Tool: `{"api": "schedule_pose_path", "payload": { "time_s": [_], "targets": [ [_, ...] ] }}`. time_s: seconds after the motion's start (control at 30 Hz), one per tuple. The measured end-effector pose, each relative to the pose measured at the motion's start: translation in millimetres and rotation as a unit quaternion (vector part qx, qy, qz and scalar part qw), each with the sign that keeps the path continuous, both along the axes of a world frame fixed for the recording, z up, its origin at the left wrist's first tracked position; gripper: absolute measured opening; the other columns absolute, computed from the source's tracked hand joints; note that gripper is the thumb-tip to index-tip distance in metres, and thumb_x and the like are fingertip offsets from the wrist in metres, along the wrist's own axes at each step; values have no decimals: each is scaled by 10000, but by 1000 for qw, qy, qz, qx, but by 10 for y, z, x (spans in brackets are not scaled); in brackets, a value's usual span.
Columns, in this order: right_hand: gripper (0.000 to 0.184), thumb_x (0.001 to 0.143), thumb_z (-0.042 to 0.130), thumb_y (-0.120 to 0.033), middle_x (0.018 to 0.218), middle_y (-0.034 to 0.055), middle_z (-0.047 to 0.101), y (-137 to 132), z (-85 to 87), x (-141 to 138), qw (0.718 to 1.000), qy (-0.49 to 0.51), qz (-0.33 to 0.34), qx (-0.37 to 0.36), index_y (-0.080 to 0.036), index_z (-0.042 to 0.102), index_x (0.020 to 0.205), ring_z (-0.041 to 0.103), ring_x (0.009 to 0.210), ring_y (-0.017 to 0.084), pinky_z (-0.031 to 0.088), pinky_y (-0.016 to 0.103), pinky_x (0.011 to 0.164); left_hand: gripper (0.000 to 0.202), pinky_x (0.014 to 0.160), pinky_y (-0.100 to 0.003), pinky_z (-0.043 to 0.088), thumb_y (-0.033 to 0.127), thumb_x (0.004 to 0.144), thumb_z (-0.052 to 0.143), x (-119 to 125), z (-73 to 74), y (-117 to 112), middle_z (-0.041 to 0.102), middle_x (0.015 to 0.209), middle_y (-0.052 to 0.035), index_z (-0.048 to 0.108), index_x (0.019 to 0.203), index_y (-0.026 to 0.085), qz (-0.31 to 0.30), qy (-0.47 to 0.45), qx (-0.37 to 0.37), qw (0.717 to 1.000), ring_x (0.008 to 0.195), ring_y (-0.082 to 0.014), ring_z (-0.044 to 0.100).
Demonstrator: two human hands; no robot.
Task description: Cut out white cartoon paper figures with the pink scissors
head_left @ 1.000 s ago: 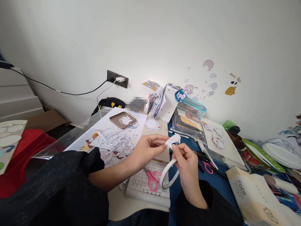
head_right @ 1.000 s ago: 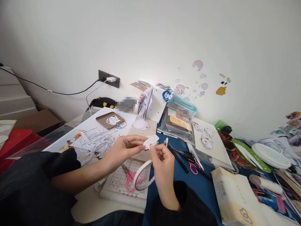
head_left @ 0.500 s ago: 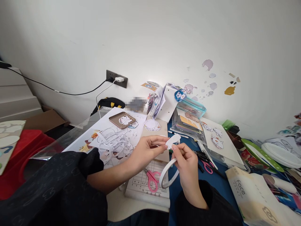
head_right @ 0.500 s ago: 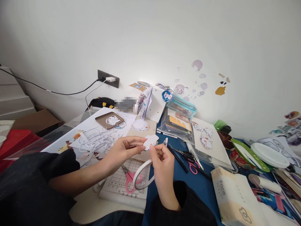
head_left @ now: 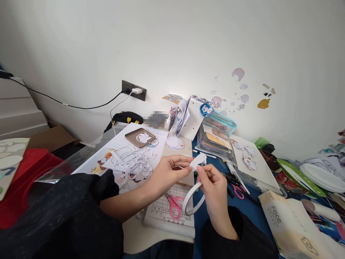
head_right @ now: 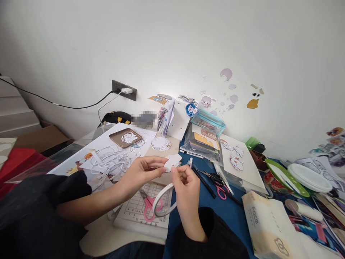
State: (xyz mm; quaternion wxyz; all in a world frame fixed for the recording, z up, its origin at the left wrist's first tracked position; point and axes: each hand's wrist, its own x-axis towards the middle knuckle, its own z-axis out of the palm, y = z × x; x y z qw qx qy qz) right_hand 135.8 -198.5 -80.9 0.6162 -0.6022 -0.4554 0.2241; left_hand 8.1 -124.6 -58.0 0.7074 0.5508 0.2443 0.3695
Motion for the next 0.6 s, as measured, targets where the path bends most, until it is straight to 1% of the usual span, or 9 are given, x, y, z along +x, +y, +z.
{"api": "schedule_pose_path", "payload": {
  "time_s": [0.07, 0.17, 0.23, 0.33, 0.43, 0.6],
  "targets": [
    [297, 884, 585, -337, 510, -108, 395, -3, 4, -5, 1000, -9, 1, -1, -160, 515, 656, 352, 378, 54, 299, 185, 375, 151, 644, -226, 454, 182, 691, 713, 1, -4, 5, 732, 764, -9, 717, 841, 166, 1, 6, 5, 1000, 701, -134, 629],
    [297, 884, 585, -328, 511, -107, 402, -11, 9, -18, 1000, -26, 2, -2, -161, 510, 650, 357, 381, 56, 301, 188, 381, 97, 610, -234, 444, 223, 717, 712, 2, -3, 13, 695, 712, -3, 696, 768, 142, 5, 20, 16, 1000, 638, -119, 590],
    [289, 885, 583, -321, 519, -103, 417, -15, 11, -26, 999, -39, 2, -1, -161, 512, 655, 375, 391, 60, 312, 191, 389, 109, 602, -245, 440, 230, 752, 694, -2, 2, 13, 651, 667, 10, 669, 720, 128, 6, 32, 26, 999, 607, -113, 565],
    [282, 888, 578, -319, 525, -99, 429, -20, 14, -31, 998, -57, 4, 1, -160, 517, 663, 389, 396, 62, 324, 192, 392, 133, 611, -263, 441, 222, 801, 655, -15, 14, 3, 606, 648, 26, 638, 713, 124, 5, 46, 41, 998, 595, -114, 547],
    [283, 894, 569, -328, 524, -99, 434, -23, 23, -32, 997, -76, 6, 4, -159, 521, 672, 391, 388, 59, 323, 188, 380, 203, 627, -276, 440, 248, 849, 595, -31, 25, -3, 582, 632, 26, 622, 688, 128, 2, 48, 51, 998, 600, -121, 543],
    [298, 922, 532, -304, 493, -110, 416, -29, 50, -58, 989, -141, -1, 33, -157, 515, 664, 390, 355, 50, 320, 174, 351, 365, 630, -287, 442, 396, 921, 445, -45, 20, 33, 600, 717, -9, 613, 732, 134, -1, 36, 46, 998, 694, -146, 575]
  ]
}}
